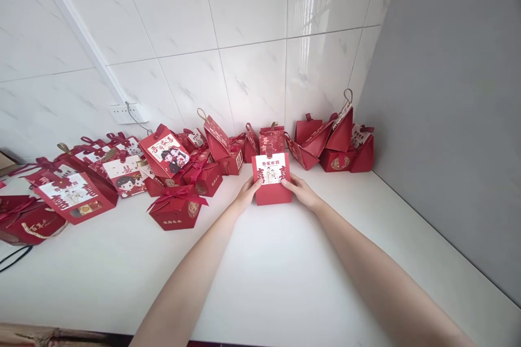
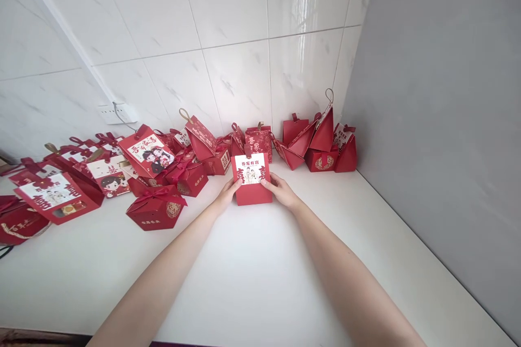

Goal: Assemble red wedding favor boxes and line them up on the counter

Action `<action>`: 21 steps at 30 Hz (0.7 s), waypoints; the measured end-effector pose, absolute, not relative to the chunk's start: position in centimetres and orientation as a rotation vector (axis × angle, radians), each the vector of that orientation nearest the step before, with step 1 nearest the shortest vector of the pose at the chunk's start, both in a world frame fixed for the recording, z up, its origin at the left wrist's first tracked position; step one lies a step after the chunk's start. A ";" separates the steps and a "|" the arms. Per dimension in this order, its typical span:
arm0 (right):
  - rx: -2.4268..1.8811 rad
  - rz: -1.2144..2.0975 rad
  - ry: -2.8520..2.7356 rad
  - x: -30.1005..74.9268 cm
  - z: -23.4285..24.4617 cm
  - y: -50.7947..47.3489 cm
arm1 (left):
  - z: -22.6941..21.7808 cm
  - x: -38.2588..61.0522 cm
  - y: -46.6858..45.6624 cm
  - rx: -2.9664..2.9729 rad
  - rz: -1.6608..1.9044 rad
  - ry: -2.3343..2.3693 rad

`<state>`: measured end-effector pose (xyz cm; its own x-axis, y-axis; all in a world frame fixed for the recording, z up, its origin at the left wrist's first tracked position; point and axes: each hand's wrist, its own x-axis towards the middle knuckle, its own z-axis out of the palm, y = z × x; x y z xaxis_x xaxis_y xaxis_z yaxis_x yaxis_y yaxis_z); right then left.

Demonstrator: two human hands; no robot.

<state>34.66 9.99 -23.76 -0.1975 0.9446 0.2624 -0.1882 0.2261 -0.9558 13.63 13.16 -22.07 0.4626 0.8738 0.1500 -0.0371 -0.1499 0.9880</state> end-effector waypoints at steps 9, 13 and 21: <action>-0.833 1.220 -1.337 34.9 -23.9 9.7 | -21.1 13.5 12.6 1.555 0.913 0.716; -0.800 1.234 -1.348 35.0 -24.0 9.9 | -21.0 13.4 12.5 1.571 0.905 0.716; -0.902 1.171 -1.221 34.6 -25.0 10.5 | -22.7 13.6 13.3 1.490 1.061 0.866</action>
